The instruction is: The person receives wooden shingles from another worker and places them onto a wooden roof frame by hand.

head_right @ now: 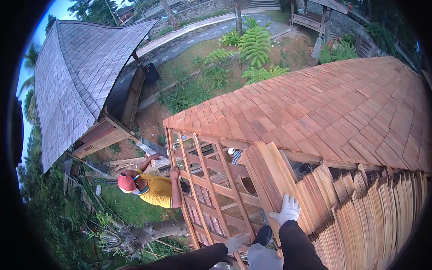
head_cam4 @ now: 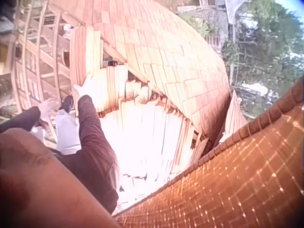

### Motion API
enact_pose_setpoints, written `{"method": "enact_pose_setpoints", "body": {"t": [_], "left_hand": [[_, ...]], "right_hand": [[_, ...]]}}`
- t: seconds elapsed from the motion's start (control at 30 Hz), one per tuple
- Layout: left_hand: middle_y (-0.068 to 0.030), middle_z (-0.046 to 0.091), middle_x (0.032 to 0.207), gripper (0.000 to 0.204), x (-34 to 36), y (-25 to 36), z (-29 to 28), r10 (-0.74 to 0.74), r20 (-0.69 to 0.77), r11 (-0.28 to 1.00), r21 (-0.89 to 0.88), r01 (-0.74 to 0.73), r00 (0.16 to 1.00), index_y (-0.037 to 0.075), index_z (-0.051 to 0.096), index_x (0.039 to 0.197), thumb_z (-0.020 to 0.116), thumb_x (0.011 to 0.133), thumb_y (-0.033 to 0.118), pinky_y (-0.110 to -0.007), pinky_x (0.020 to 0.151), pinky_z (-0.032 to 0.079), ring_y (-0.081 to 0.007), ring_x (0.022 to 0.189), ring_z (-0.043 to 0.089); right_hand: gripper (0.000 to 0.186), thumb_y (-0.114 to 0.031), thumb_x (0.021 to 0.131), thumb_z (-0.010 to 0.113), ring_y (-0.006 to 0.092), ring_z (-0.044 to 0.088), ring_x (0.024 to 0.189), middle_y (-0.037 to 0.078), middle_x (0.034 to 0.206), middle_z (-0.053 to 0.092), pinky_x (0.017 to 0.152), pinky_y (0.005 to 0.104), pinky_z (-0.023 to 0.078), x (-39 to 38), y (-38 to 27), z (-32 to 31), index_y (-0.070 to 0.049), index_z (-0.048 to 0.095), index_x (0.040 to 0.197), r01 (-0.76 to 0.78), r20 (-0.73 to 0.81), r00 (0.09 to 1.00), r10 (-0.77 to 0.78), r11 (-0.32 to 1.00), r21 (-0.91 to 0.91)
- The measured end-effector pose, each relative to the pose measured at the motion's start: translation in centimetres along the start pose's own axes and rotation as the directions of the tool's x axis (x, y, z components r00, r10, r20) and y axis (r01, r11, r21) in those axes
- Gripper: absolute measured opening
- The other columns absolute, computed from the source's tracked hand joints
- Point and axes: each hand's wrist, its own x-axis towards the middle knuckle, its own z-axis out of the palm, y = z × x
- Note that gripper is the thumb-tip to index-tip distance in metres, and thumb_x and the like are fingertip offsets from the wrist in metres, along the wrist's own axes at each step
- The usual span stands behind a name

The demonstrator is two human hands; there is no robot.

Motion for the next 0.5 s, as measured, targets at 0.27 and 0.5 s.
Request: {"method": "enact_pose_setpoints", "body": {"t": [0.27,0.5], "left_hand": [[-0.0121,0.064,0.105,0.032,-21.5,-12.8,-9.4,-0.628,-0.19,0.743,-0.434,0.509,0.755,0.006,0.064,0.121,0.063,0.089,0.011,-0.039,0.076,0.053,-0.0266,0.09,0.066],[-0.0095,0.065,0.094,0.027,-26.3,-15.2,-11.8,-0.663,-0.248,0.707,-0.518,0.481,0.707,0.005,0.064,0.116,0.063,0.091,0.014,-0.041,0.071,0.053,-0.025,0.085,0.068]], "right_hand": [[0.129,-0.056,0.059,0.093,0.0384,0.043,0.142,0.02,0.15,0.045,0.115,0.0501,0.039,-0.6,-1.4,-0.8,-0.011,0.029,0.161,-0.095,0.052,0.993,0.103,0.987,-0.126],[0.11,-0.048,0.075,0.084,0.0365,0.048,0.14,0.018,0.151,0.048,0.114,0.0497,0.04,-4.9,2.2,0.1,-0.012,0.026,0.162,-0.292,0.115,0.945,0.307,0.948,-0.128]]}}
